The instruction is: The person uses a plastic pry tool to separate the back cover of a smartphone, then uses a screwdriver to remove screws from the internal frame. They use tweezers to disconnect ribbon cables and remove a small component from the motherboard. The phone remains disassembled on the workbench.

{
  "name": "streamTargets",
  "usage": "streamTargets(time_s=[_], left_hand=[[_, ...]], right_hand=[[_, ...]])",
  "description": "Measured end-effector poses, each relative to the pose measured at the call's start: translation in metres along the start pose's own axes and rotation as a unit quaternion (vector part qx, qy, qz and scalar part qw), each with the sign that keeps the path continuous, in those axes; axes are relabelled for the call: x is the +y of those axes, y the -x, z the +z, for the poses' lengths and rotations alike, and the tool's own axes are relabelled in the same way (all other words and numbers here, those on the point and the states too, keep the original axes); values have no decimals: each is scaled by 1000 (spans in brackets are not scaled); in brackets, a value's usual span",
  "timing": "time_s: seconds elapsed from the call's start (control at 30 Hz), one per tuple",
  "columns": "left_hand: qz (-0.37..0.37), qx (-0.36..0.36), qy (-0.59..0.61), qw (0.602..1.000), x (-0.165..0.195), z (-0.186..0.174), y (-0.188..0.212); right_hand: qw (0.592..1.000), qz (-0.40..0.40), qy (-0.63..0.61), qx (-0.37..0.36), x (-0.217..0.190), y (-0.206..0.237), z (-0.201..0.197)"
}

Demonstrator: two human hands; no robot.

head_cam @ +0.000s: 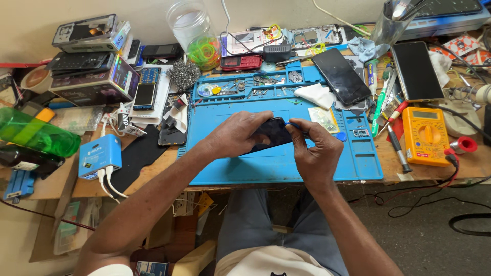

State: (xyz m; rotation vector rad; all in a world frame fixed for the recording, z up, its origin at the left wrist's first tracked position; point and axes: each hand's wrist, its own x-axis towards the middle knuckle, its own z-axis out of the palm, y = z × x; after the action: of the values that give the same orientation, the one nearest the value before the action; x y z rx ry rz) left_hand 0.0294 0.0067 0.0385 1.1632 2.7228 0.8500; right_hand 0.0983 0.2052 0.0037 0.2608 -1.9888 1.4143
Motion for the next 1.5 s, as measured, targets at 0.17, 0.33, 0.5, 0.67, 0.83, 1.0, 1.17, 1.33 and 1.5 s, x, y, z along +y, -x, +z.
streamTargets(time_s=[0.17,0.33,0.5,0.67,0.83,1.0,1.17,1.33,1.5], left_hand=[[-5,-4,14,1000,8,1,2],[-4,-3,-10,1000,14,-1,3],[-3,-35,-113,993,11,-5,-4],[-61,-60,-56,995,-4,-25,-2],[32,59,297,953,-12,-20,18],[26,102,404,909,-20,4,28],[10,125,402,907,-17,11,32],[12,135,341,930,-6,3,33],[46,149,298,942,4,0,32]], right_hand=[[1000,13,-8,-1,-2,-2,1],[999,31,-16,-26,1,-4,-3],[989,134,-19,-64,17,0,-4],[930,255,-262,-32,23,1,-7],[960,176,-215,-35,-6,-3,-18],[988,112,-96,-54,-26,-15,-20],[997,6,-28,-66,-35,-18,-19],[998,-12,1,-63,-44,-19,-17],[989,-90,99,-60,-48,-18,-16]])
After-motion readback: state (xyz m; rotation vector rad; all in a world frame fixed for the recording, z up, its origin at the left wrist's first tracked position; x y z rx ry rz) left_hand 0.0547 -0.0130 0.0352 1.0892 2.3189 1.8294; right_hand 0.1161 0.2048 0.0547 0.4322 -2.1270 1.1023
